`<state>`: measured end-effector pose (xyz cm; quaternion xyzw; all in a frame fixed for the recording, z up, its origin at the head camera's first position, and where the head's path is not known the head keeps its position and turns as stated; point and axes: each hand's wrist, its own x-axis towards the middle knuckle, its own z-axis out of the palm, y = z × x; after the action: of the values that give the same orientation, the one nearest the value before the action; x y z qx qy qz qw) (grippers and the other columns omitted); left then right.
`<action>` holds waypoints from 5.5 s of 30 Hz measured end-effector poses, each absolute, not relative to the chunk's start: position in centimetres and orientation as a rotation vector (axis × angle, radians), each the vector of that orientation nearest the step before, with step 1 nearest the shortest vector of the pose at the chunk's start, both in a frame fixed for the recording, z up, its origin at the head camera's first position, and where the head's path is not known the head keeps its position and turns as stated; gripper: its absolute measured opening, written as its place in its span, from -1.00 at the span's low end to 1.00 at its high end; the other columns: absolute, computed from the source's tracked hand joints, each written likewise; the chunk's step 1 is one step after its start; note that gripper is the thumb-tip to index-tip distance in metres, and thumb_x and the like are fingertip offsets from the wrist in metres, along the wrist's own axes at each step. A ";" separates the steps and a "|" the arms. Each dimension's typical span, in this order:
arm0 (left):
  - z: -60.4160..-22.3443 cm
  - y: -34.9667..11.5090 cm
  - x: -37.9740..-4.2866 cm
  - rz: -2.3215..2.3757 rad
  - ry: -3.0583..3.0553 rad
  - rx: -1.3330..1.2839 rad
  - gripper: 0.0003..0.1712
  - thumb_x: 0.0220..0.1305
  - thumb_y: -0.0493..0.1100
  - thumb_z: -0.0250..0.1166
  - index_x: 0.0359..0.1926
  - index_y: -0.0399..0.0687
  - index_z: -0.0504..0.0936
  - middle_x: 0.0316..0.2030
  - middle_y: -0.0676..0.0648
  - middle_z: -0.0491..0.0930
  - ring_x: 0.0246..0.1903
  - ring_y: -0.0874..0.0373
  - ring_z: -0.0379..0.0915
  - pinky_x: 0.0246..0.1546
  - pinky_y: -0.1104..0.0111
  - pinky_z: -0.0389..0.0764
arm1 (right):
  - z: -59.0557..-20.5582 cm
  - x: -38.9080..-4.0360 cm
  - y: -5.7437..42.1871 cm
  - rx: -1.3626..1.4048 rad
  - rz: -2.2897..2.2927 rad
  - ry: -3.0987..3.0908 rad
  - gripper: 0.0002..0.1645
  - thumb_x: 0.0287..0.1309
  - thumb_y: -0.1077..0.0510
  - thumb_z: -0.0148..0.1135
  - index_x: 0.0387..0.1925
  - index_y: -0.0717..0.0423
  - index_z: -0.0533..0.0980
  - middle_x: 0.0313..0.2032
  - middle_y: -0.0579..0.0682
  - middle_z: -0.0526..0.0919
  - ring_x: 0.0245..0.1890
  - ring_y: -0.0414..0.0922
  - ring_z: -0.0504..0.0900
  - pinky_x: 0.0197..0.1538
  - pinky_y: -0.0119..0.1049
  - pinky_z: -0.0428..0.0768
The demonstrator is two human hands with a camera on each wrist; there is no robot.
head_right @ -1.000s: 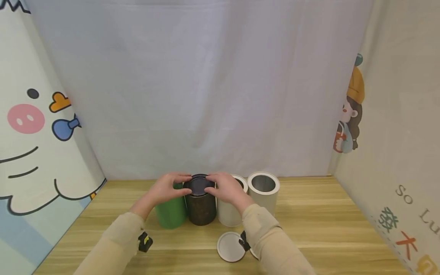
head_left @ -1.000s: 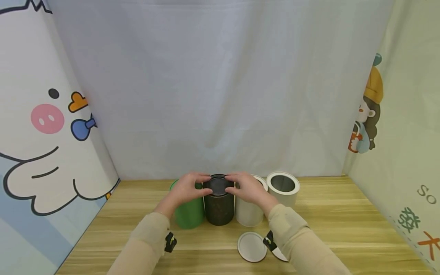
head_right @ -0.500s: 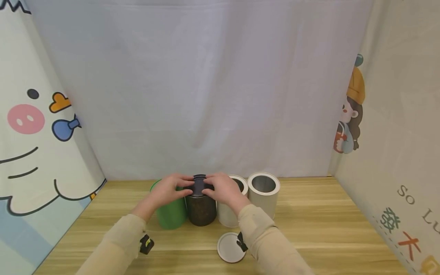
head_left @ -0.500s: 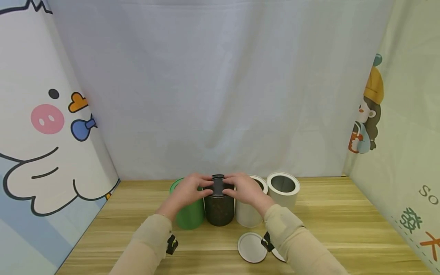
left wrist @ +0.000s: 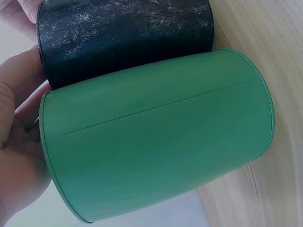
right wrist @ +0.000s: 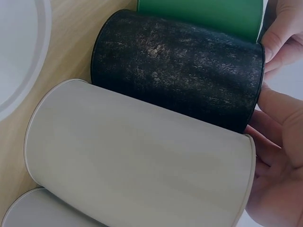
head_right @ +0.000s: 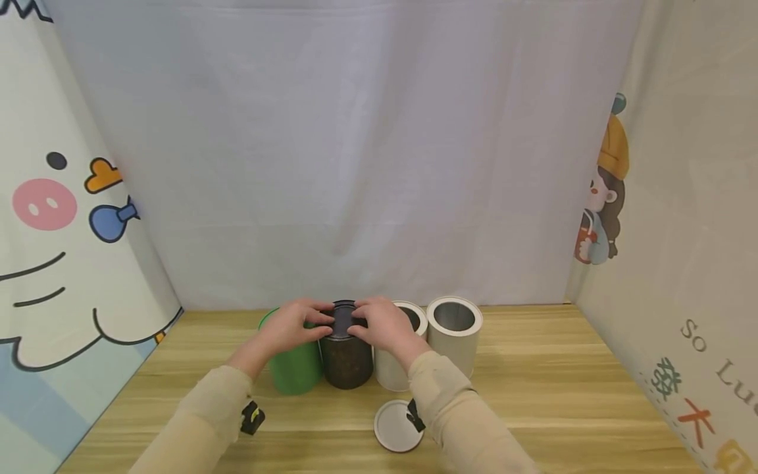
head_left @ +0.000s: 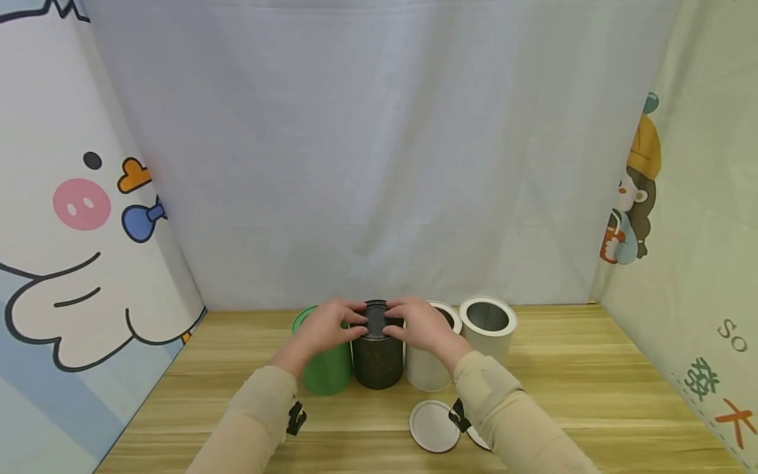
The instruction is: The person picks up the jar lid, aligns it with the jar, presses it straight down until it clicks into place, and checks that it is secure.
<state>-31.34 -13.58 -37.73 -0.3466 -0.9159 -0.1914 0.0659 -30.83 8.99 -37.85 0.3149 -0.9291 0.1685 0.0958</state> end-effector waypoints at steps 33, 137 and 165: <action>-37.2 -13.4 -31.2 -0.603 -2.777 -1.058 -0.80 0.31 -0.19 0.35 -0.13 -0.19 0.77 0.14 -0.23 0.57 0.16 -0.18 0.45 0.15 0.00 0.49 | -36.9 -30.4 8.5 0.901 0.457 -2.809 -0.66 0.26 0.06 0.34 -0.02 0.17 0.68 0.16 0.13 0.59 0.19 0.11 0.51 0.26 -0.04 0.44; -38.4 -10.6 -24.1 -0.700 -2.525 -1.128 -0.30 0.18 -0.02 0.45 0.25 -0.30 0.50 0.15 -0.19 0.56 0.17 -0.13 0.44 0.21 0.02 0.43 | -39.2 -23.8 17.1 1.141 0.508 -2.381 -0.34 0.06 0.09 0.48 0.18 0.28 0.53 0.16 0.17 0.57 0.21 0.14 0.48 0.30 0.14 0.36; -44.2 -8.5 -22.0 -0.679 -2.546 -1.219 -0.18 0.07 0.03 0.53 0.27 -0.27 0.47 0.15 -0.13 0.56 0.16 -0.03 0.42 0.21 0.15 0.45 | -43.8 -21.4 20.2 1.203 0.491 -2.416 -0.24 -0.05 0.04 0.54 0.20 0.22 0.51 0.11 0.06 0.60 0.10 0.05 0.53 0.12 0.01 0.54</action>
<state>-21.97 -8.52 -44.21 -0.4170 -0.8707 -0.2322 0.1187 -21.41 20.24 -43.80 0.4298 -0.8633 0.1754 0.1979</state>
